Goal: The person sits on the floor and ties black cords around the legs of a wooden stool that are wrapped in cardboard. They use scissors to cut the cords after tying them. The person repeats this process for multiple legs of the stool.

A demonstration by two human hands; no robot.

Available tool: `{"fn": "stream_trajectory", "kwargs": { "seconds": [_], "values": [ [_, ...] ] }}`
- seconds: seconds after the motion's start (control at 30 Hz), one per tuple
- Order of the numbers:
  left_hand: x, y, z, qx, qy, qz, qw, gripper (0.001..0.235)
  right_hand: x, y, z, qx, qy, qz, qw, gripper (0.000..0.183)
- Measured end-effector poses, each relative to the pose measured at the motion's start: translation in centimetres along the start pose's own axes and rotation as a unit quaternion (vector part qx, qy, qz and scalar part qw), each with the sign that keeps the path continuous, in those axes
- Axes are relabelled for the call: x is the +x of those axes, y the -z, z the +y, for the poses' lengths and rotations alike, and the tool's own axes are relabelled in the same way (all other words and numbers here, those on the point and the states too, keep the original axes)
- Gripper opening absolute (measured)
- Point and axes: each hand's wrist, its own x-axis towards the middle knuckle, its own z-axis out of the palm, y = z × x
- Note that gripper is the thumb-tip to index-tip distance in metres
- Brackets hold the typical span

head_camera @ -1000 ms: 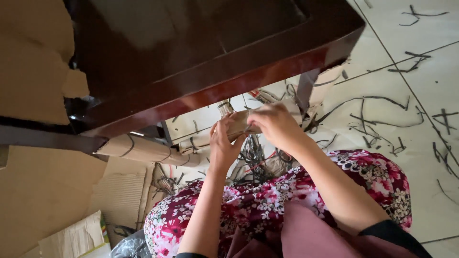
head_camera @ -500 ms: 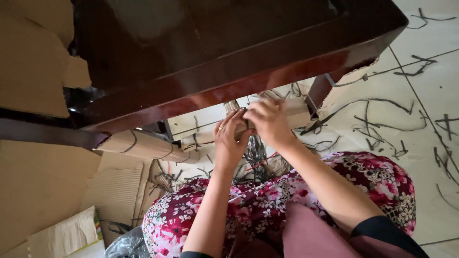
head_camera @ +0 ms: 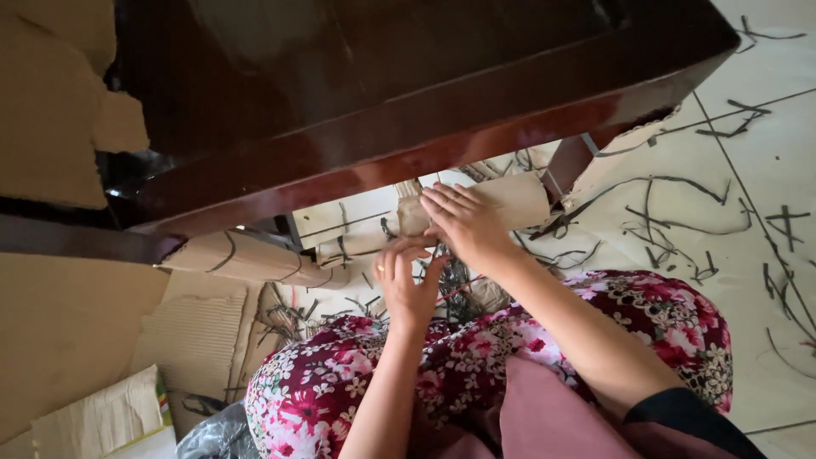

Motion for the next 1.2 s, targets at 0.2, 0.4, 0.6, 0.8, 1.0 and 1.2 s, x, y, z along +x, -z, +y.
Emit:
{"fn": "stream_trajectory", "kwargs": {
  "seconds": [0.2, 0.4, 0.6, 0.8, 1.0, 1.2],
  "values": [
    [-3.6, 1.2, -0.3, -0.052, 0.305, -0.229, 0.923, 0.016, 3.1, 4.3, -1.2, 0.105, -0.095, -0.212, 0.967, 0.078],
    [-7.5, -4.0, -5.9, -0.139, 0.405, -0.119, 0.896, 0.047, 4.7, 8.2, -1.6, 0.136, -0.130, -0.260, 0.947, 0.080],
    [-5.6, -4.4, -3.2, -0.500, 0.508, -0.084, 0.696, 0.049, 4.9, 8.3, -1.4, 0.182, -0.164, -0.287, 0.926, 0.091],
    [-5.7, -6.4, -2.8, -0.494, 0.492, -0.147, 0.702, 0.060, 4.5, 8.0, -1.1, 0.196, -0.180, -0.283, 0.921, 0.094],
    [-6.0, -7.8, -3.2, -0.408, 0.493, -0.097, 0.762, 0.031, 4.1, 7.7, -0.9, 0.212, -0.152, -0.254, 0.932, 0.091],
    [-8.3, -11.4, -6.7, -0.419, 0.505, -0.066, 0.752, 0.013, 3.9, 7.4, -0.8, 0.199, -0.123, -0.239, 0.942, 0.089]
  ]
}}
